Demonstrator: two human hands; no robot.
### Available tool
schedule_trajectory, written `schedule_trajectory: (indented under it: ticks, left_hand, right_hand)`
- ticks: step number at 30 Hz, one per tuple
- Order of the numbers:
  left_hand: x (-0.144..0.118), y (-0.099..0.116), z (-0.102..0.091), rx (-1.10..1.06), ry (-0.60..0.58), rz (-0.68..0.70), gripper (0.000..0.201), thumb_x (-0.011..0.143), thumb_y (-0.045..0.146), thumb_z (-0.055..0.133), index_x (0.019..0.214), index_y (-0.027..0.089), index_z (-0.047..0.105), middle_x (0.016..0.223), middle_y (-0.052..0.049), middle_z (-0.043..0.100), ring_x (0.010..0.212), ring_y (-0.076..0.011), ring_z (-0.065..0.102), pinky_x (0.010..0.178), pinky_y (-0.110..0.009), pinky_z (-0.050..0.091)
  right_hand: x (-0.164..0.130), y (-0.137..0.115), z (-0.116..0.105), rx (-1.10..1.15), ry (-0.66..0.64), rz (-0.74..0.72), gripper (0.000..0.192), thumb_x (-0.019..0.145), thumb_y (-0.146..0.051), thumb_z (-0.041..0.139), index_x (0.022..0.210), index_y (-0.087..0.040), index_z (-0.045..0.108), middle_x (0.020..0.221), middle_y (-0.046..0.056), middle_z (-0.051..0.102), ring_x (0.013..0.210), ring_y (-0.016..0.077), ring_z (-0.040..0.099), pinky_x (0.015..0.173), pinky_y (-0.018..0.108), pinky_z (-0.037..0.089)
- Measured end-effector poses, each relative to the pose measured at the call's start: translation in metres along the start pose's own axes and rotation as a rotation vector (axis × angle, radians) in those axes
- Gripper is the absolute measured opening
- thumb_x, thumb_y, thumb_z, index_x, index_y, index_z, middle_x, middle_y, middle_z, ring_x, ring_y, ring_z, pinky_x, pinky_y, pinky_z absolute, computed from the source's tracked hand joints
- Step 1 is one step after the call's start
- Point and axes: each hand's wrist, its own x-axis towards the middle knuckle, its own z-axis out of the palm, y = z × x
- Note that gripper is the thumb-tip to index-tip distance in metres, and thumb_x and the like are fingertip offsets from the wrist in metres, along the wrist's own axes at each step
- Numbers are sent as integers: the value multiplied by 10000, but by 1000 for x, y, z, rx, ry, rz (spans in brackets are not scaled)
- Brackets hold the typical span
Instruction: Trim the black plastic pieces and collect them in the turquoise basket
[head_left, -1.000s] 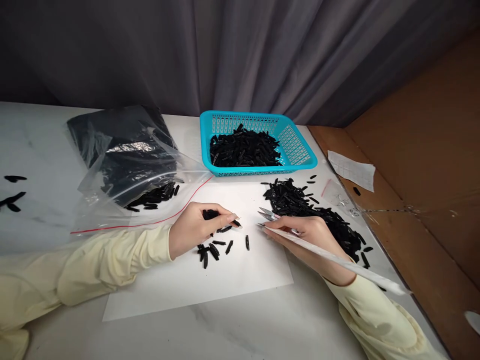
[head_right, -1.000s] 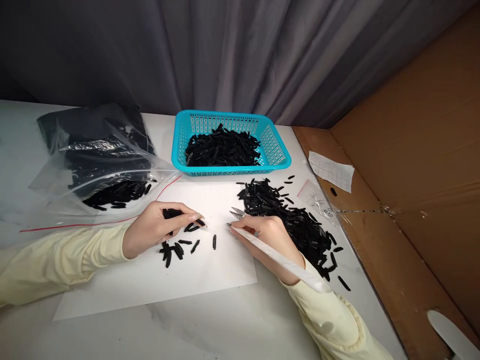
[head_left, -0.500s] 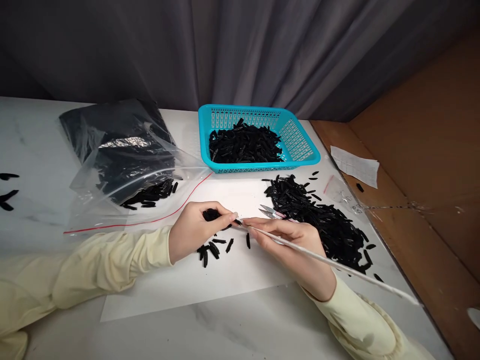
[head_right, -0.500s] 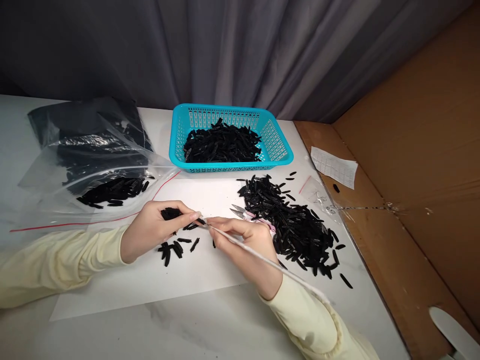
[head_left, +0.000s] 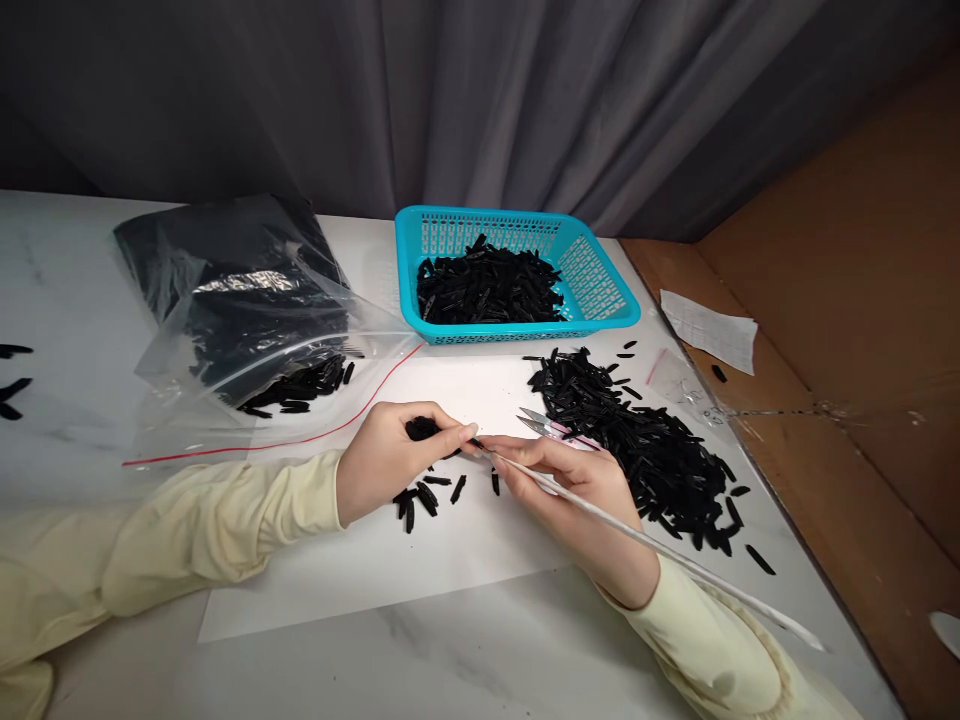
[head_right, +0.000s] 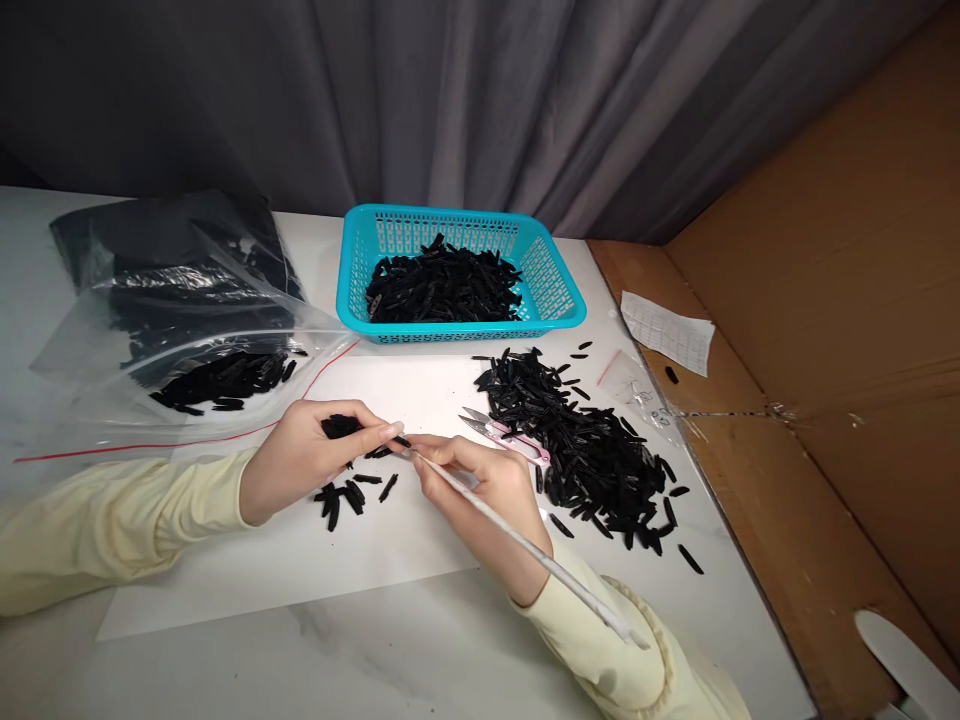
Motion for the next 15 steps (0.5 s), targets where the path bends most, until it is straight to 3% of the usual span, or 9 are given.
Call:
schedule_trajectory:
  ticks: [15]
  left_hand:
    - [-1, 2, 0, 9, 3, -10, 175, 743, 276, 625, 649, 149, 701, 508, 20, 612, 445, -85, 473, 439, -191, 356]
  right_hand:
    - [1, -3, -1, -40, -22, -30, 117, 799, -187, 566, 702, -206, 629, 945, 40, 719, 810, 199, 690, 720, 303, 552]
